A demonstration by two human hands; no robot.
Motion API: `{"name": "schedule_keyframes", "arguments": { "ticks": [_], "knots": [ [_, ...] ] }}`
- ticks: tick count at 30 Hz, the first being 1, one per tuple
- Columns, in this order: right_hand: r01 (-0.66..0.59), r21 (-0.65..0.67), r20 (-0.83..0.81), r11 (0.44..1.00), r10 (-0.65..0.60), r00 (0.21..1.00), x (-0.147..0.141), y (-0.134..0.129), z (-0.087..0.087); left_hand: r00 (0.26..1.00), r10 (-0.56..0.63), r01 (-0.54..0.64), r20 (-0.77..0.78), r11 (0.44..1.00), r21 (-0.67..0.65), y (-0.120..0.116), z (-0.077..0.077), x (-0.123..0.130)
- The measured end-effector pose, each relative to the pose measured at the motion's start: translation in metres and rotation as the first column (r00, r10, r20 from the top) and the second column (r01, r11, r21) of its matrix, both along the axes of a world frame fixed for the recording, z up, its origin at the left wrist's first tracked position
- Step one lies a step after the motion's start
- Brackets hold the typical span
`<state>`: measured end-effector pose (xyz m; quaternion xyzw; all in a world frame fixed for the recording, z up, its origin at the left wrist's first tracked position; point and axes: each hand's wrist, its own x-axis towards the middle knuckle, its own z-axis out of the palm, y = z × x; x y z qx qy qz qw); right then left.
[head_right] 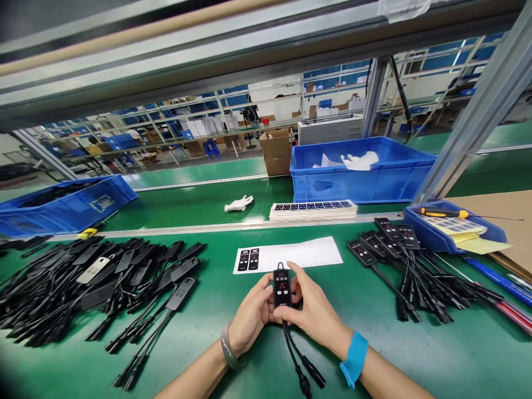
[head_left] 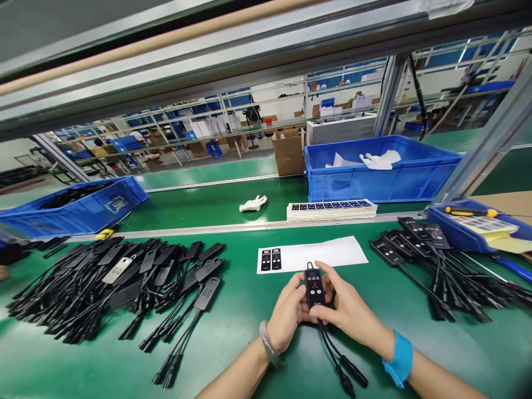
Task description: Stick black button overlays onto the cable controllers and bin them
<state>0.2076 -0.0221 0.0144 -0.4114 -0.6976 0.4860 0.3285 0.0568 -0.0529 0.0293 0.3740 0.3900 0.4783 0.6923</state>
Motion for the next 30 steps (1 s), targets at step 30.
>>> {"name": "schedule_keyframes", "arguments": {
  "ticks": [30],
  "knots": [
    [0.111,0.731,0.633,0.673,-0.73,0.259,0.074,0.059,0.026,0.662,0.308,0.182,-0.683,0.818,0.546,0.008,-0.008,-0.01]
  ]
}}
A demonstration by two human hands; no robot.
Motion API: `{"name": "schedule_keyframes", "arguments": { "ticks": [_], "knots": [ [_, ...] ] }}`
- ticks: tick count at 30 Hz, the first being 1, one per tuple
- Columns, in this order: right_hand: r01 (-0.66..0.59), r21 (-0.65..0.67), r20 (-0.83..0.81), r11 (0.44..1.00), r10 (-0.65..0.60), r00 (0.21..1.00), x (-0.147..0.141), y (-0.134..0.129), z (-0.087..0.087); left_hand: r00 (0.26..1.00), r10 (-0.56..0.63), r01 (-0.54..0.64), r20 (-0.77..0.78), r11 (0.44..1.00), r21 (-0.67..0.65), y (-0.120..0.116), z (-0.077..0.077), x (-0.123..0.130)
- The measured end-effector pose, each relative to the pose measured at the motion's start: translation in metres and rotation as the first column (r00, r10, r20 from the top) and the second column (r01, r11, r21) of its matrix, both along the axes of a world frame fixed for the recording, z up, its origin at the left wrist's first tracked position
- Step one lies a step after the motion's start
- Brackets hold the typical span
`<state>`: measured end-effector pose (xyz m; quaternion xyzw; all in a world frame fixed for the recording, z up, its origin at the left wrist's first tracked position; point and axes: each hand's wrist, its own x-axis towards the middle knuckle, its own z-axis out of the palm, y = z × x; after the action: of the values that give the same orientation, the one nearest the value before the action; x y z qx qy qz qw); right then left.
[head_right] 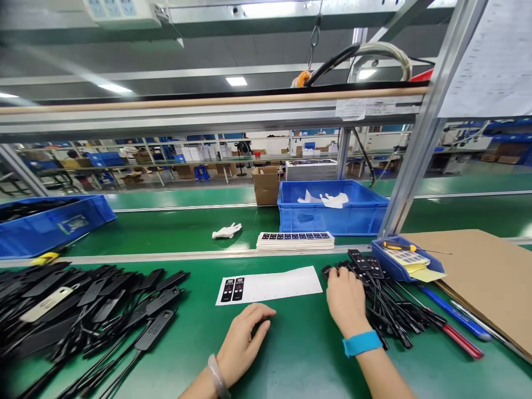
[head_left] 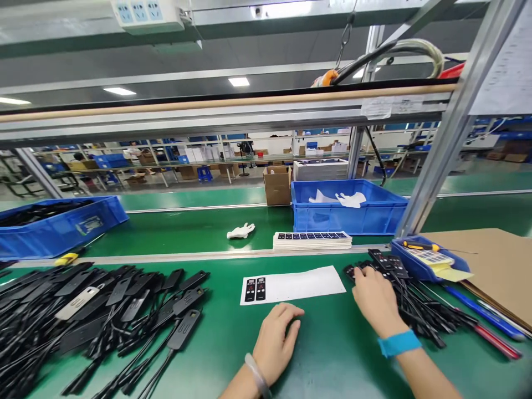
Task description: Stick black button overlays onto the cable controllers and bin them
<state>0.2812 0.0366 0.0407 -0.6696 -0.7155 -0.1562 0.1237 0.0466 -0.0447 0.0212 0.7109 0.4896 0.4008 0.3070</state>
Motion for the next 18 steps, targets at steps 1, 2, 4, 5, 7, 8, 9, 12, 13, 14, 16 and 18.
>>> {"name": "schedule_keyframes", "arguments": {
  "ticks": [1,2,4,5,7,8,9,12,13,14,16,18],
  "knots": [
    [0.032,0.014,0.013,0.999,-0.033,0.999,0.005,0.002,-0.001,0.999,-0.005,0.007,-0.047,0.999,0.034,0.001,0.0,-0.001],
    [0.05,0.034,0.004,0.998,-0.05,0.999,0.007,0.003,-0.002,0.996,-0.005,0.009,-0.085,0.999,0.047,0.002,-0.002,-0.002],
    [0.007,0.013,-0.066,1.0,-0.006,0.998,0.0,0.001,-0.004,0.989,-0.002,0.007,-0.146,1.0,0.03,0.004,-0.006,-0.004],
    [-0.066,-0.026,-0.123,0.997,0.063,0.99,-0.01,0.0,-0.004,0.985,-0.008,0.01,-0.173,1.0,0.008,0.005,-0.008,-0.004],
    [-0.288,-0.119,-0.247,0.95,0.252,0.936,-0.037,0.0,-0.002,0.978,-0.033,0.026,-0.205,0.999,-0.037,0.006,-0.011,-0.005],
    [-0.395,-0.154,-0.294,0.906,0.339,0.894,-0.054,0.002,-0.001,0.978,-0.047,0.037,-0.205,0.998,-0.053,0.007,-0.012,-0.005],
    [-0.476,-0.176,-0.322,0.862,0.406,0.855,-0.071,0.004,0.001,0.978,-0.058,0.047,-0.198,0.997,-0.06,0.007,-0.012,-0.005],
    [-0.59,-0.206,-0.369,0.781,0.496,0.786,-0.121,0.018,0.005,0.98,-0.073,0.066,-0.184,0.997,-0.04,0.007,-0.009,-0.004],
    [-0.598,-0.213,-0.376,0.772,0.5,0.78,-0.136,0.023,0.006,0.979,-0.073,0.068,-0.189,0.997,-0.034,0.006,-0.007,-0.004],
    [-0.598,-0.22,-0.378,0.77,0.498,0.781,-0.149,0.027,0.006,0.978,-0.071,0.066,-0.198,0.997,-0.031,0.006,-0.007,-0.004],
    [-0.586,-0.237,-0.369,0.775,0.487,0.792,-0.17,0.033,0.004,0.977,-0.07,0.067,-0.2,0.997,-0.024,0.006,-0.007,-0.004],
    [-0.571,-0.252,-0.355,0.781,0.474,0.806,-0.183,0.032,0.0,0.981,-0.077,0.079,-0.179,0.997,0.003,0.006,-0.008,-0.005]
  ]
}}
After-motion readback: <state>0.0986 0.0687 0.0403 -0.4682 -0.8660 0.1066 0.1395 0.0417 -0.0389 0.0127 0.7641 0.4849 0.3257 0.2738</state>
